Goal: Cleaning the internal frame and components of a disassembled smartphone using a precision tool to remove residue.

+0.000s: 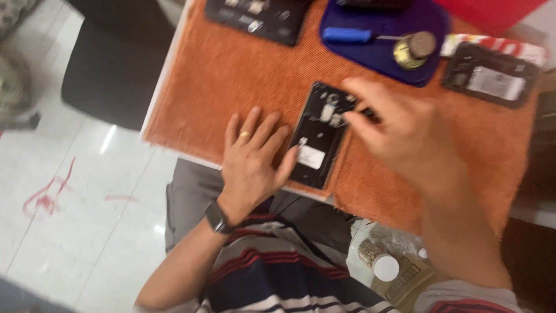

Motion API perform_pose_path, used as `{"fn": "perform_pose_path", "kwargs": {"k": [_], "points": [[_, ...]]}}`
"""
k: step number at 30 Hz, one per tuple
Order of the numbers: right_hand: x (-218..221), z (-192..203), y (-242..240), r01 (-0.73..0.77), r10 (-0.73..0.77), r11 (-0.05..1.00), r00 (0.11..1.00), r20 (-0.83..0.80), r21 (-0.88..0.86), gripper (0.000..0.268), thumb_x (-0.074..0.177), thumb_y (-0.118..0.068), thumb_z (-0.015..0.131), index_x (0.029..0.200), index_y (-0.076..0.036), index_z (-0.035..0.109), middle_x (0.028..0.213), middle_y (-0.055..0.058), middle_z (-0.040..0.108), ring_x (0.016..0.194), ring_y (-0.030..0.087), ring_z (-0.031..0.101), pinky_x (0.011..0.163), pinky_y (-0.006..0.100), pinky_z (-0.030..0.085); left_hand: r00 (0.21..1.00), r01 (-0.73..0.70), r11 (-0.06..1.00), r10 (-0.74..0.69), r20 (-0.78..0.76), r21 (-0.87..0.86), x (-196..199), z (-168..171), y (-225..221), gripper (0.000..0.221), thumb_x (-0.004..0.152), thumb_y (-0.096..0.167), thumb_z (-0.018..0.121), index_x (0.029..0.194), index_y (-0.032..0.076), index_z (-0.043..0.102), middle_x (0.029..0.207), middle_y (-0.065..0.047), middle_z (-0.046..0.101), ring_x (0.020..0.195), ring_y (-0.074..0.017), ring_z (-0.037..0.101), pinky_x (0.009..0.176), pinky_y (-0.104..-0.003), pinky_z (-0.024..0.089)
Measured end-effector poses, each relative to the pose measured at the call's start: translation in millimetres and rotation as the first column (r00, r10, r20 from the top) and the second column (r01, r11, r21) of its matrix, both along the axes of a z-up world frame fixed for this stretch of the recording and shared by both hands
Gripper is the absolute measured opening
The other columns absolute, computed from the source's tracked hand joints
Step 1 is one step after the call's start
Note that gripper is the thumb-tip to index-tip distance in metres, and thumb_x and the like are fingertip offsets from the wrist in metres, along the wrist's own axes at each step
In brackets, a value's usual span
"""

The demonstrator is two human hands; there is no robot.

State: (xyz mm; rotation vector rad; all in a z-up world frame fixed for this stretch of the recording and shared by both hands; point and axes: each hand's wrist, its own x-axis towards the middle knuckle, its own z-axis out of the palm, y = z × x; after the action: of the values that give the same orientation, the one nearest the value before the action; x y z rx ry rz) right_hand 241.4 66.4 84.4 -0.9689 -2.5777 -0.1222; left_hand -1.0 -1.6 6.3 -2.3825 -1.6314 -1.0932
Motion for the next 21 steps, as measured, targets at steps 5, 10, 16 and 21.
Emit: {"fn": "perform_pose_path", "kwargs": {"k": [5,10,16,21], "points": [[-3.5,6.4,2.5,-0.031,0.031,0.999,0.999,-0.043,-0.004,0.053,0.094,-0.011,0.085,0.137,0.005,0.057,0.128,0.019,0.074,0.096,0.023,0.078,0.073,0.023,0.066,0.999,-0.006,1.0,0.007,-0.044,0.013,3.1,2.0,1.8,0.025,0.098,0.033,0.068,0.108,0.011,0.074,0.122,-0.008,0.071,0.121,-0.0362,0.063,0.106,-0.053,0.04],[-4.1,-2.2,3.4,-0.054,0.05,0.998,0.992,-0.12,-0.031,0.048,0.096,-0.004,0.081,0.14,-0.005,0.06,0.098,0.007,0.077,0.068,0.012,0.069,0.049,0.021,0.057,0.997,-0.04,0.999,0.041,-0.068,0.016,2.6,-4.2,1.5,0.027,0.096,0.035,0.07,0.109,0.012,0.076,0.123,-0.007,0.072,0.123,-0.0342,0.063,0.11,-0.051,0.038],[19.1,27.9,0.7,0.334,-0.363,0.929,0.902,-0.233,-0.157,0.046,0.099,-0.008,0.081,0.142,-0.013,0.067,0.103,0.001,0.075,0.056,0.013,0.042,0.054,0.035,0.041,0.997,-0.047,0.999,0.047,-0.063,0.014,2.5,-7.7,1.7,0.03,0.095,0.037,0.071,0.109,0.012,0.078,0.125,-0.008,0.073,0.123,-0.0342,0.064,0.109,-0.053,0.04],[62.8,13.6,39.9,0.373,-0.352,0.926,0.801,-0.484,-0.057,0.05,0.105,0.019,0.077,0.148,0.004,0.058,0.097,0.017,0.072,0.081,0.023,0.067,0.079,0.035,0.06,0.996,-0.048,0.999,0.049,-0.071,0.007,2.5,-6.3,1.1,0.03,0.094,0.037,0.071,0.11,0.012,0.078,0.126,-0.007,0.073,0.124,-0.0335,0.064,0.11,-0.052,0.039]]}}
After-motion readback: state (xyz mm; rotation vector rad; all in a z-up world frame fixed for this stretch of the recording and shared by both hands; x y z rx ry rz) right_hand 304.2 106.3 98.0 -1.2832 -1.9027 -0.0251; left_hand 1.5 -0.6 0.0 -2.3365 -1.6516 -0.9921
